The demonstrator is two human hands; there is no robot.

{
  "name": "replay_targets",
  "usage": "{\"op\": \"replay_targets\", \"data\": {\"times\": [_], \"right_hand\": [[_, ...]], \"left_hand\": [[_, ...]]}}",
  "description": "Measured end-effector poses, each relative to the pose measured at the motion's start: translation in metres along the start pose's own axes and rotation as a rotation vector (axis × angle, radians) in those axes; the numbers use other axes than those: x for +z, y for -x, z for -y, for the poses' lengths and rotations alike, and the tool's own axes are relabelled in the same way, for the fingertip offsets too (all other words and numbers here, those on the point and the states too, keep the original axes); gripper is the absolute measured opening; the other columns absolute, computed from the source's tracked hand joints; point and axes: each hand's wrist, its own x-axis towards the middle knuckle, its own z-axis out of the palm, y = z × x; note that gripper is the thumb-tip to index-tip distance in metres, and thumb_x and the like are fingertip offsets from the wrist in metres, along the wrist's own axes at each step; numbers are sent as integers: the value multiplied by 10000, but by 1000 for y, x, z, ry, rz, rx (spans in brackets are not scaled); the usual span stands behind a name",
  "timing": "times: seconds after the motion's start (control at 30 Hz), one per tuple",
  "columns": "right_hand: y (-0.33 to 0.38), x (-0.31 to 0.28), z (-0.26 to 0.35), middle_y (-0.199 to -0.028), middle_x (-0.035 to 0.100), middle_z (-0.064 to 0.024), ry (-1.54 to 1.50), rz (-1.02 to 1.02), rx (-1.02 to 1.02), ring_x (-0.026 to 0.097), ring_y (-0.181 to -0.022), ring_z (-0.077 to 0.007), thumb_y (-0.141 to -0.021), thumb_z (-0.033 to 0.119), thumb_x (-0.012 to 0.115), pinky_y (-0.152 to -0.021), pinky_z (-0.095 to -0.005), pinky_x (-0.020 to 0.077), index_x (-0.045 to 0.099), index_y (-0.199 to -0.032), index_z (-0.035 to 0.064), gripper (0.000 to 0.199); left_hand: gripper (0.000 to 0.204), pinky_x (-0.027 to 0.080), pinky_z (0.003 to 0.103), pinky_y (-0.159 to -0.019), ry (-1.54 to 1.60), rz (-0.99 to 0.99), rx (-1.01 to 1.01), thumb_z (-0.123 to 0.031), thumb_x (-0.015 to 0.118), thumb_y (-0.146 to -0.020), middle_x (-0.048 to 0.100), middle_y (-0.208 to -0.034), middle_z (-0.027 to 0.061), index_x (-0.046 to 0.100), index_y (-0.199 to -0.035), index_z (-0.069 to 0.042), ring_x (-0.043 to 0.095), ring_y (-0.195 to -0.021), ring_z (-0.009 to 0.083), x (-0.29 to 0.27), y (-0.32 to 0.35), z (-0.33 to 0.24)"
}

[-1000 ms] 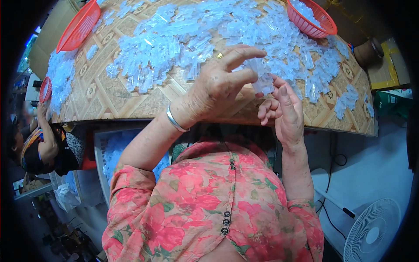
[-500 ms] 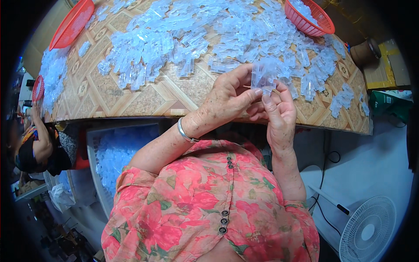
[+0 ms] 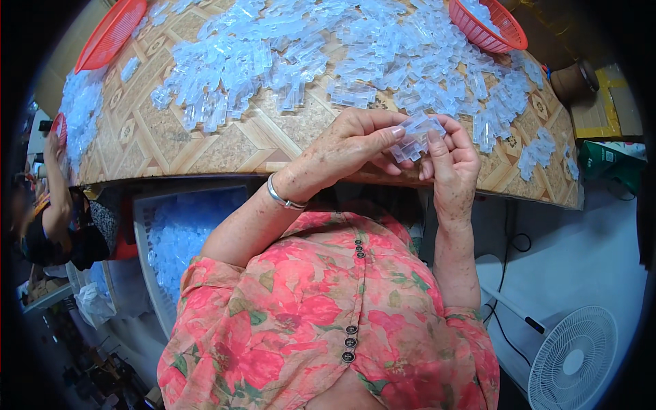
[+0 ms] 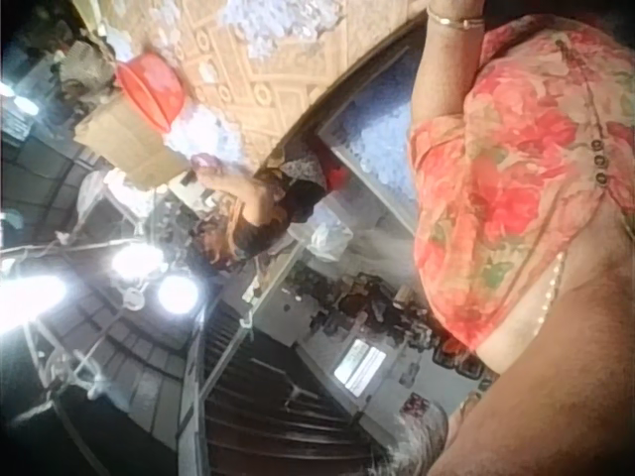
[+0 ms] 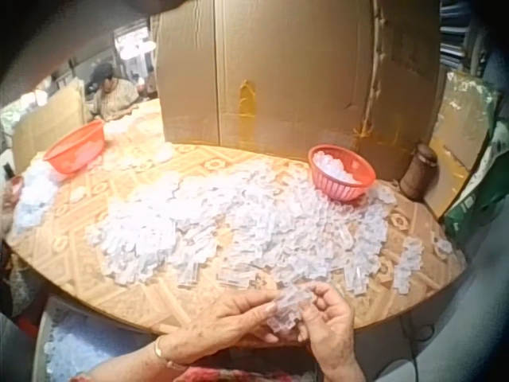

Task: The person repeatedly picks up small, translucent plastic components from a table and a red basket, snaps them together to form a single unit, and places the assembled item into a large white bin below. The task involves continuous manual assembly of identical plastic pieces.

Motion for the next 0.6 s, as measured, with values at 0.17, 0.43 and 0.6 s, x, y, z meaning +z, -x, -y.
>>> {"op": "replay_targets", "data": {"times": [0.17, 0.43, 0.6], "right_hand": [[-14, -10, 6, -834, 597, 37, 282, 159, -118, 461, -617, 23, -970, 135, 673, -553, -144, 374, 629, -1264, 1, 326], [-10, 1, 19, -934, 563, 47, 143, 99, -82, 473, -684, 23, -919, 110, 725, -624, -146, 403, 625, -1295, 23, 398], [-4, -8, 13, -997, 605, 9, 293, 89, -177, 504, -675, -2, -893, 90, 739, -604, -173, 433, 645, -1223, 15, 351]], "left_hand": [[417, 588, 227, -723, -21, -4, -4, -233, 614, -1010, 709, -980, 86, 571, -1357, -6, 697, -756, 116, -2, 5, -4], [444, 607, 264, -798, 174, -86, 106, -113, 659, -959, 675, -1122, 112, 510, -1358, 14, 694, -929, 162, 3, 1, 8], [334, 619, 292, -796, 205, -141, 78, -71, 621, -971, 636, -1223, 153, 486, -1270, -9, 698, -1018, 238, 5, 4, 1]]}}
